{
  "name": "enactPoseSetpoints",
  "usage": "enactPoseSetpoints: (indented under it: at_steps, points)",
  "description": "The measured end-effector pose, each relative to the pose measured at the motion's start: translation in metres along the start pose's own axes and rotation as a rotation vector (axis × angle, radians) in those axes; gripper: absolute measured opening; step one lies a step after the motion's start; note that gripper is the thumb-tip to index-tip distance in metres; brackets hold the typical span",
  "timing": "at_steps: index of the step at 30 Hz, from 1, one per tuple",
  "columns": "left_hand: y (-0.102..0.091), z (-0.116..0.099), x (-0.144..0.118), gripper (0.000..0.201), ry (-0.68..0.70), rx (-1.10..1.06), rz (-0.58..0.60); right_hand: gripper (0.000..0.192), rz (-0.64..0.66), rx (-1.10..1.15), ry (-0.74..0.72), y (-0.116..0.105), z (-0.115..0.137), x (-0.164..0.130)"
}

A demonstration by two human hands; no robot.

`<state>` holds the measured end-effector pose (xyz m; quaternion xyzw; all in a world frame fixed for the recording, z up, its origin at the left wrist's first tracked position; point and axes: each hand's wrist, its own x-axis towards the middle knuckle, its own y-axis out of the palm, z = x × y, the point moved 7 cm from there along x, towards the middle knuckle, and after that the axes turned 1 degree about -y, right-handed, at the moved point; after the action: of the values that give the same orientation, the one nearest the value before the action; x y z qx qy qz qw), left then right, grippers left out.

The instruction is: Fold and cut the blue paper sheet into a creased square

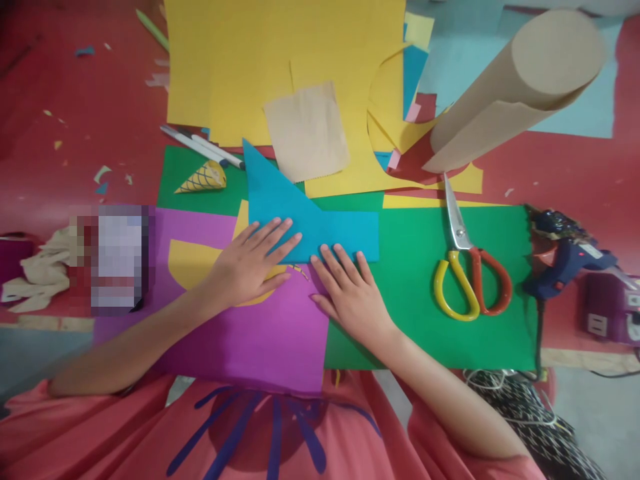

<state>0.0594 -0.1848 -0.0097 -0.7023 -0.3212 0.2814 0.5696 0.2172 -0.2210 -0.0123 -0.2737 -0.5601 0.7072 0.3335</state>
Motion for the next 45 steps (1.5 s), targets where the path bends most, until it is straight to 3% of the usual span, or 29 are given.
enactPoseSetpoints:
  at_steps: [35, 45]
  points:
    - [0.005, -0.004, -0.006, 0.057, -0.032, 0.024, -0.028, 0.053, -0.014, -0.032, -0.024, -0.001, 0.001, 0.0]
    - [-0.007, -0.014, -0.024, 0.042, 0.062, -0.016, -0.048, 0.053, 0.004, -0.019, -0.021, 0.002, 0.002, 0.001]
